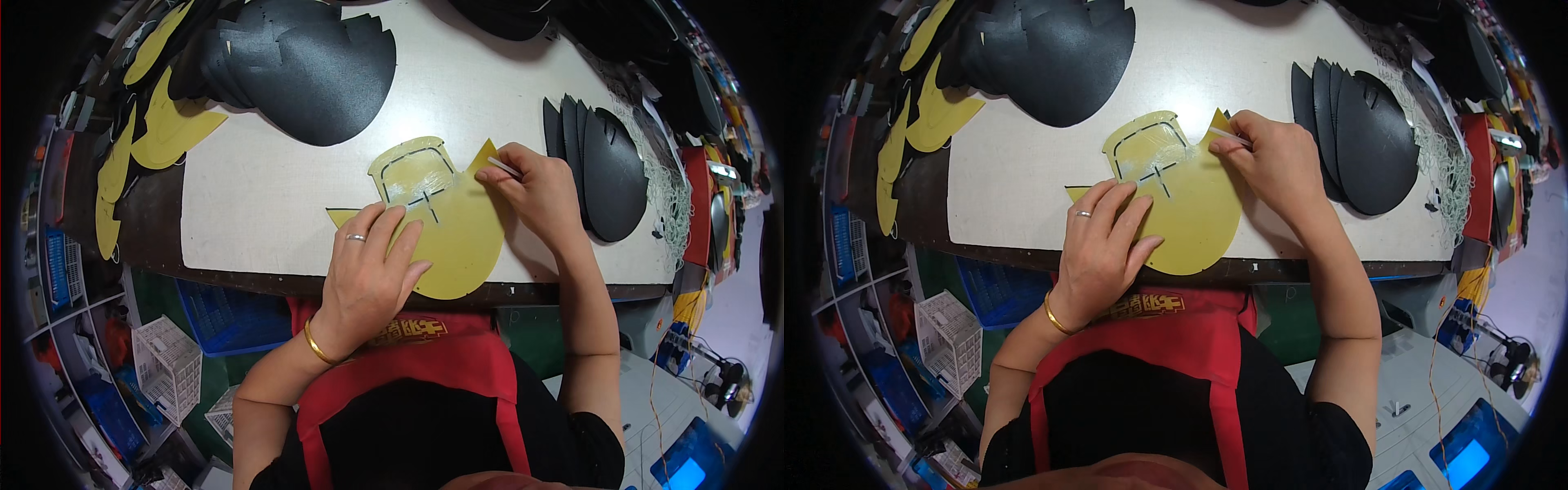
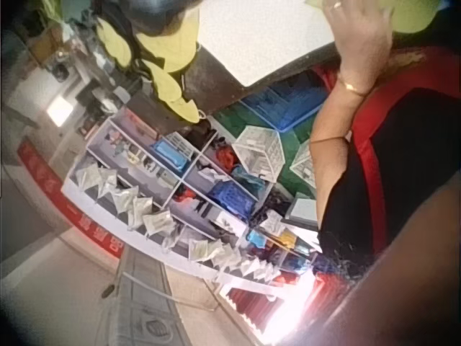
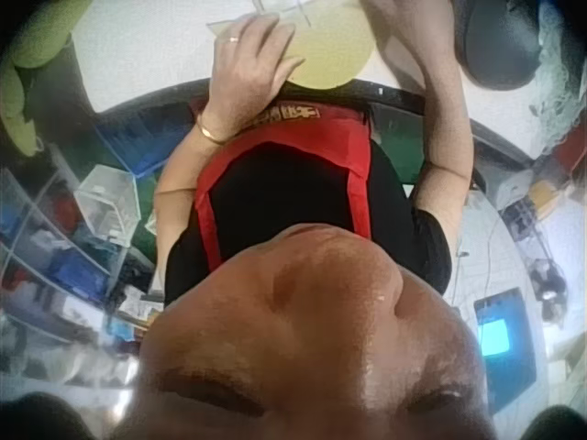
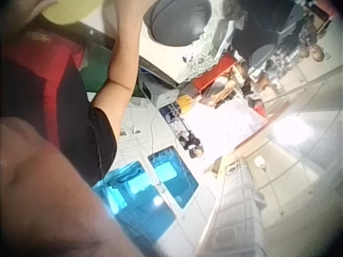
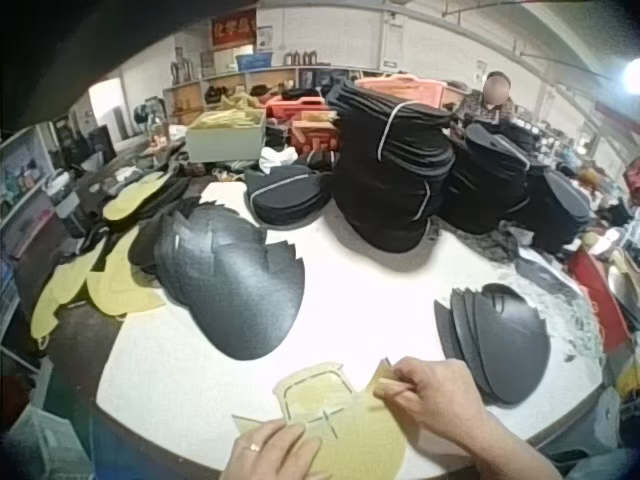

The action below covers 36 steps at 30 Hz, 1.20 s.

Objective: The person is manually aligning and preparing shoe upper components, including black and yellow pieces, for further assembly.

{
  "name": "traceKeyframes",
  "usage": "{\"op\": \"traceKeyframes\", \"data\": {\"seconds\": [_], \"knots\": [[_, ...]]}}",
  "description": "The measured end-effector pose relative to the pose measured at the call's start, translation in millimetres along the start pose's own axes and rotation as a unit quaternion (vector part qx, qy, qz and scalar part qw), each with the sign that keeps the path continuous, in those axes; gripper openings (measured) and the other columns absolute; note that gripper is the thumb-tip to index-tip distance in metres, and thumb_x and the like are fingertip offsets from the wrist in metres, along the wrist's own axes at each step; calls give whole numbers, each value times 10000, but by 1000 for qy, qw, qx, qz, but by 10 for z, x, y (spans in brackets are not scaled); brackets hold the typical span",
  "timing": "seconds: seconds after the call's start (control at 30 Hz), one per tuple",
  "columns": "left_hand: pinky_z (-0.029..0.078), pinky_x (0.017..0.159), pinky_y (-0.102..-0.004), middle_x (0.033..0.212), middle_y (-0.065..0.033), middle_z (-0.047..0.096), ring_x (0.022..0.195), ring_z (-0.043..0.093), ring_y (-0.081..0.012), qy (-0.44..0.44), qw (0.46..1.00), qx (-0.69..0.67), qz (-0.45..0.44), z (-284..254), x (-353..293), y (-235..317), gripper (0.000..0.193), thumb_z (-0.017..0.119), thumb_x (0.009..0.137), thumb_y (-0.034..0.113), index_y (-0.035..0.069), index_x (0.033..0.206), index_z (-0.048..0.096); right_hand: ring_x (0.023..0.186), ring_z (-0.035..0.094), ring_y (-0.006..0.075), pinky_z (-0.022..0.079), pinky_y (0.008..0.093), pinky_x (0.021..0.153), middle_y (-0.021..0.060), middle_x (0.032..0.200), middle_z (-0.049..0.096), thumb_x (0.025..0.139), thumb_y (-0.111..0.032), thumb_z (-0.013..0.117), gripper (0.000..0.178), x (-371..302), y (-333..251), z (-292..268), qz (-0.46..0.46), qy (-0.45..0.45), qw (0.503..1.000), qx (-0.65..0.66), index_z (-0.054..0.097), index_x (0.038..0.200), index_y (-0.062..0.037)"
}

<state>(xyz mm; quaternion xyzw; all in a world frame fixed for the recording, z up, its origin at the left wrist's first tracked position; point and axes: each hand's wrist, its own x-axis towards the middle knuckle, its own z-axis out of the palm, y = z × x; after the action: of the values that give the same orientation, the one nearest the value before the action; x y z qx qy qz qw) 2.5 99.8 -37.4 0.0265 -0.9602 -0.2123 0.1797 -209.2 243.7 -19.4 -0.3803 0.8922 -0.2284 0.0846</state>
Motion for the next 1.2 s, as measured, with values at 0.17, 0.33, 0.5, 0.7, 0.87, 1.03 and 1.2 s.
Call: {"op": "traceKeyframes", "data": {"seconds": [0.17, 0.33, 0.5, 0.7, 0.87, 1.03, 1.2], "knots": [[449, 982, -469, 1252, -203, 569, 1183, 536, -386, 5, 1000, 1, -5, 16, -22, 12, 486, 800, 764, 153, -19, 1185, 627, 596, 667, 306, 509, 392, 578, 121, 649, 662, 878, -397, 720, 326, -34, -35, 18, -22, 24, 999, -32, 712, 886, -71], [448, 991, -474, 1254, -208, 566, 1184, 533, -391, 9, 1000, 0, -12, 27, -38, 27, 479, 799, 763, 146, -20, 1179, 630, 597, 666, 288, 503, 383, 567, 108, 659, 669, 873, -378, 727, 298, -81, -91, 17, -27, 27, 997, -62, 707, 883, -81], [455, 983, -473, 1242, -205, 568, 1180, 539, -384, 5, 1000, -10, -9, 16, -19, 39, 471, 802, 746, 144, -16, 1157, 637, 616, 672, 264, 497, 362, 561, 76, 711, 690, 873, -342, 729, 246, -133, -120, 3, -29, 46, 993, -107, 702, 906, -100], [466, 973, -465, 1241, -203, 573, 1187, 543, -378, 22, 1000, 1, -7, 58, -39, 45, 470, 802, 745, 154, -19, 1150, 639, 608, 671, 253, 494, 361, 553, 74, 706, 684, 869, -338, 735, 242, -120, -71, 29, -56, 55, 991, -107, 693, 902, -102], [473, 967, -458, 1252, -200, 574, 1196, 544, -371, 25, 1000, 9, -7, 98, -38, 49, 469, 798, 757, 166, -22, 1156, 640, 619, 676, 263, 498, 365, 557, 83, 712, 686, 876, -342, 732, 250, -97, -36, 26, -45, 42, 992, -113, 688, 917, -99], [467, 983, -447, 1261, -191, 572, 1207, 537, -362, 12, 999, 36, -11, 86, -50, 44, 464, 791, 772, 189, -9, 1165, 643, 676, 693, 242, 519, 354, 609, 69, 811, 722, 888, -353, 722, 270, -54, -86, -123, -45, 57, 989, -130, 706, 983, -100], [465, 975, -421, 1301, -180, 544, 1221, 523, -357, -47, 993, 106, 6, 45, -16, 51, 417, 726, 838, 235, 38, 1192, 626, 772, 675, 265, 515, 362, 673, 74, 840, 702, 1000, -270, 557, 237, 79, -232, -255, -198, 155, 968, -7, 689, 962, -77]]}}
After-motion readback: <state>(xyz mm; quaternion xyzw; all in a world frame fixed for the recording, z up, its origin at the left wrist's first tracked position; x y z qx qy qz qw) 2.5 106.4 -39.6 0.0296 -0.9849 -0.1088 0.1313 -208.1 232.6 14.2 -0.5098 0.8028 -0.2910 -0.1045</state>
